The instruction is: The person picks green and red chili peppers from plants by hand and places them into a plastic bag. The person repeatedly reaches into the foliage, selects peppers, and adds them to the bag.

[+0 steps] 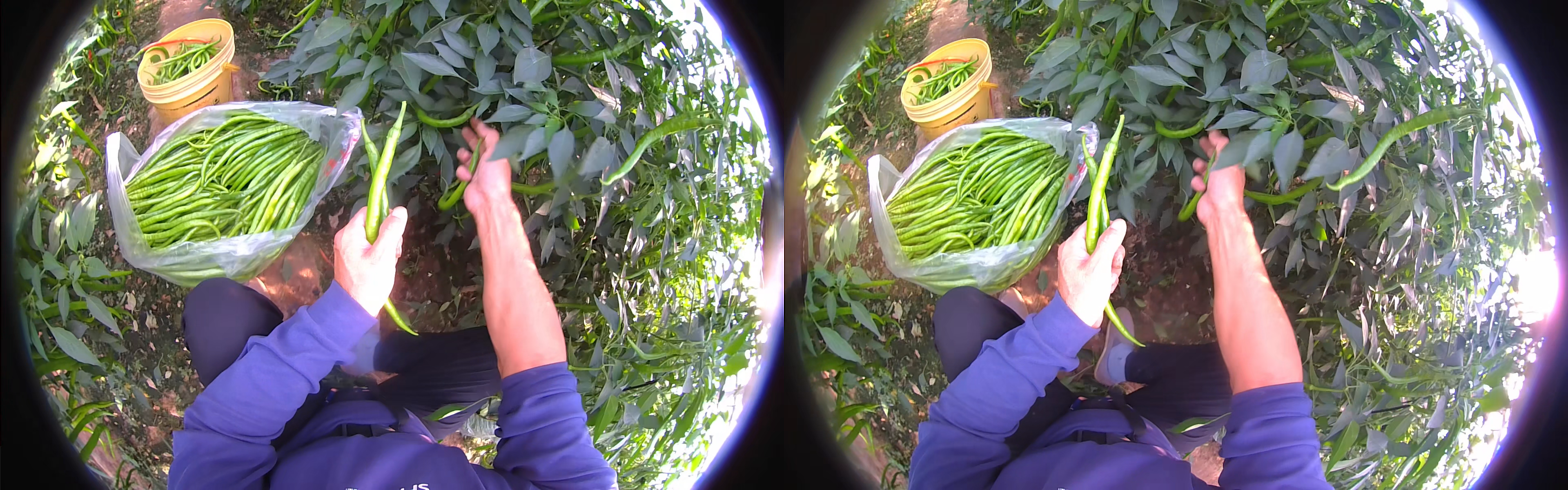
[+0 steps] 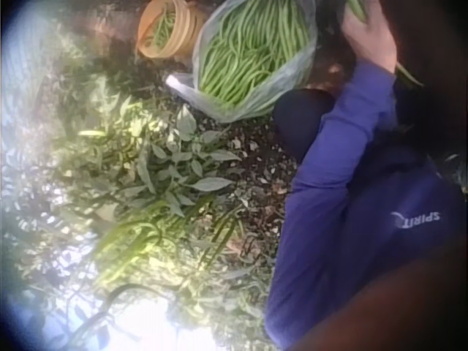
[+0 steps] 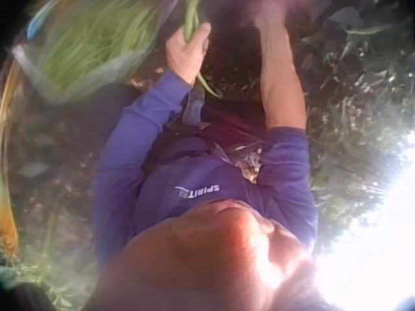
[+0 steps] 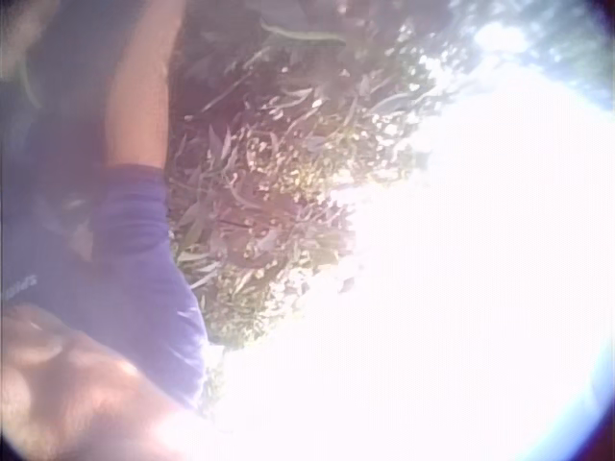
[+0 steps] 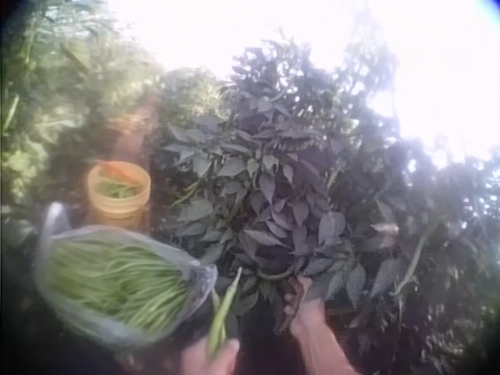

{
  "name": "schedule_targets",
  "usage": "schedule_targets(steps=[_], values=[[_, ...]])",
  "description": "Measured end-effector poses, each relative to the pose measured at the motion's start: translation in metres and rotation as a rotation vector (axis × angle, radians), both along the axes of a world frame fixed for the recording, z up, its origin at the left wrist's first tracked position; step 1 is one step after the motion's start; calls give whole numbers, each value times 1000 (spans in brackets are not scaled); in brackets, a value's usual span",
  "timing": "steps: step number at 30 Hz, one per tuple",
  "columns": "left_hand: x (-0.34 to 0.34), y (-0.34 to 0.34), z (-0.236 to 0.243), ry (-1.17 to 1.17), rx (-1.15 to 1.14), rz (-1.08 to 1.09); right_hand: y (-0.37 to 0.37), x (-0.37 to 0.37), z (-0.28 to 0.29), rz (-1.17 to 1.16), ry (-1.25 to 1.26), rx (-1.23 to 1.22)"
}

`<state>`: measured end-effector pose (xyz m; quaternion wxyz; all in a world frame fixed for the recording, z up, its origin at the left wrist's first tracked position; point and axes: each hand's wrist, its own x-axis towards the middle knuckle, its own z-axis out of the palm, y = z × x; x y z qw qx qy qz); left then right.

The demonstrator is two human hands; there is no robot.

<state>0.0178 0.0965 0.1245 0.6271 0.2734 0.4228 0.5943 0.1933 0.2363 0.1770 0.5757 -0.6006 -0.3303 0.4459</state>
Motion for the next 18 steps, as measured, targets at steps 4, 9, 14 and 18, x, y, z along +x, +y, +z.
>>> schedule_targets(steps=[4, 9, 14, 18], values=[[-3, -1, 2, 10, 4, -18, 26, 10, 51, 249, -85, 246], [-8, 3, 6, -53, -9, 1, 25, 19, 101, 263, 129, 243], [-13, 4, 10, -48, -17, 15, 9, 27, 115, 270, 134, 259], [-15, 5, 8, -44, -17, 34, 2, 31, 111, 215, 133, 183]])
